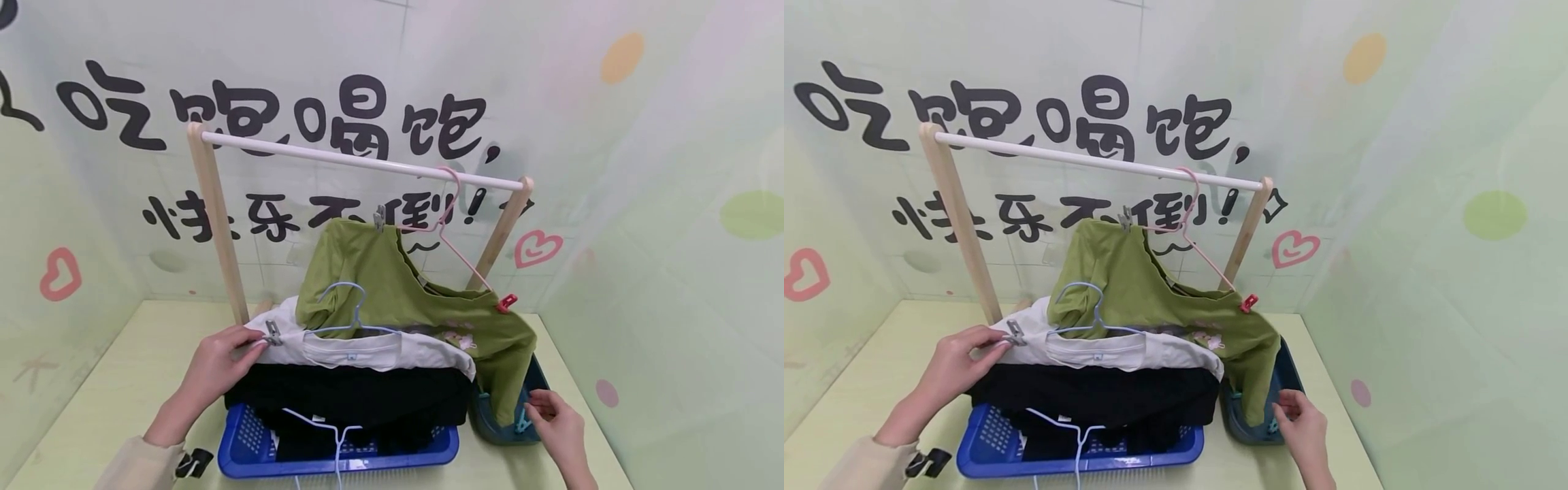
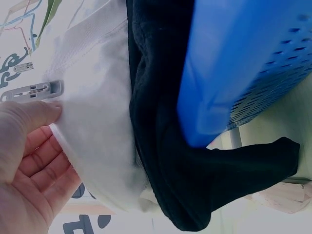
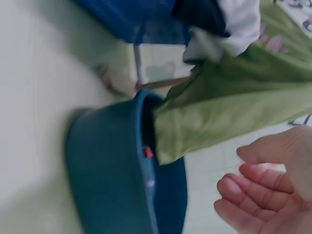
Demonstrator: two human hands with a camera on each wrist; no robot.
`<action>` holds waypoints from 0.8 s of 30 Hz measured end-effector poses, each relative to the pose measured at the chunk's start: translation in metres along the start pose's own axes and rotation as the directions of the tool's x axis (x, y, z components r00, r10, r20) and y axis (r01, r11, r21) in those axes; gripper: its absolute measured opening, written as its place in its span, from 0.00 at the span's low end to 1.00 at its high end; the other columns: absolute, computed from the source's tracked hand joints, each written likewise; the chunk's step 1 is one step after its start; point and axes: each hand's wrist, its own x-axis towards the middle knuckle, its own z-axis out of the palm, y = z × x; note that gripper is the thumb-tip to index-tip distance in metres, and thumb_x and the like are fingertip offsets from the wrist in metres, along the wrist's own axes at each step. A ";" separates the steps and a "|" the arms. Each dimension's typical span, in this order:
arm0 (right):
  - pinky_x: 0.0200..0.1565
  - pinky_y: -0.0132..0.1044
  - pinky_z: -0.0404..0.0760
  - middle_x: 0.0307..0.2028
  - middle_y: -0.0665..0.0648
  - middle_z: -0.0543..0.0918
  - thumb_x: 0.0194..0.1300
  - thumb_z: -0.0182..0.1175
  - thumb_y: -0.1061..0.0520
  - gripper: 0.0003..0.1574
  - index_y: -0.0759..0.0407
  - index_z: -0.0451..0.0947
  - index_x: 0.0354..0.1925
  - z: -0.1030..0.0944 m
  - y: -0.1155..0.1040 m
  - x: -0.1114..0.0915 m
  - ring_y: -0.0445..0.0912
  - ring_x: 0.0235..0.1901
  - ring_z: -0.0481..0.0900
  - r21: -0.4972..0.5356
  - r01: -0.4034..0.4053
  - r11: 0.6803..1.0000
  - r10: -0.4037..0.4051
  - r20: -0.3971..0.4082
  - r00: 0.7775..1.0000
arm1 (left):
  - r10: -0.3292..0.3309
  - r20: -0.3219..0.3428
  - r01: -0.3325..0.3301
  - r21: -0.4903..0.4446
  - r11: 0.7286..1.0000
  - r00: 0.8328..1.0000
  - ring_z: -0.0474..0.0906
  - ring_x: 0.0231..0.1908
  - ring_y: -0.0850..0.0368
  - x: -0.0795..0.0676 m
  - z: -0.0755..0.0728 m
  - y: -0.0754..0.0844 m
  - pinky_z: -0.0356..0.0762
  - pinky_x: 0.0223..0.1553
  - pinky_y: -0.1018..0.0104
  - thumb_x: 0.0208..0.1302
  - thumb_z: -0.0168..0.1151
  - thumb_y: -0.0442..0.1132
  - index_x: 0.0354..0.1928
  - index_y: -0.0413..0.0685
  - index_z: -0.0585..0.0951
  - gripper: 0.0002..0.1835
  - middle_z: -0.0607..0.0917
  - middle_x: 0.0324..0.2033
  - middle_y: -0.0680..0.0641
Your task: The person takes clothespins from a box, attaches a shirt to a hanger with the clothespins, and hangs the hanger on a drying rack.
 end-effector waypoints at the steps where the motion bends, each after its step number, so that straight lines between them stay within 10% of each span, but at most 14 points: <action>1: 0.27 0.24 0.76 0.28 0.62 0.83 0.49 0.65 0.73 0.10 0.72 0.79 0.34 0.001 0.004 0.002 0.34 0.24 0.77 -0.018 -0.030 0.999 0.030 0.017 0.999 | -0.004 0.000 0.004 0.003 1.000 1.000 0.78 0.22 0.58 0.000 0.000 0.000 0.74 0.25 0.71 0.33 0.73 0.23 0.26 0.38 0.83 0.13 0.83 0.23 0.48; 9: 0.27 0.37 0.77 0.25 0.62 0.82 0.52 0.62 0.68 0.09 0.75 0.76 0.33 0.009 0.030 0.015 0.53 0.27 0.80 -0.170 -0.113 0.979 0.141 0.161 0.977 | -0.010 -0.004 0.010 -0.008 1.000 1.000 0.78 0.23 0.58 -0.001 -0.001 0.002 0.75 0.26 0.73 0.34 0.73 0.23 0.26 0.38 0.83 0.13 0.83 0.24 0.48; 24: 0.22 0.46 0.73 0.19 0.59 0.76 0.52 0.64 0.65 0.12 0.71 0.70 0.22 0.031 0.053 0.025 0.49 0.19 0.73 -0.401 -0.057 0.915 0.188 0.295 0.937 | -0.002 -0.006 0.002 -0.009 1.000 1.000 0.78 0.23 0.58 -0.004 0.001 0.001 0.75 0.26 0.73 0.34 0.73 0.23 0.26 0.38 0.82 0.12 0.83 0.24 0.48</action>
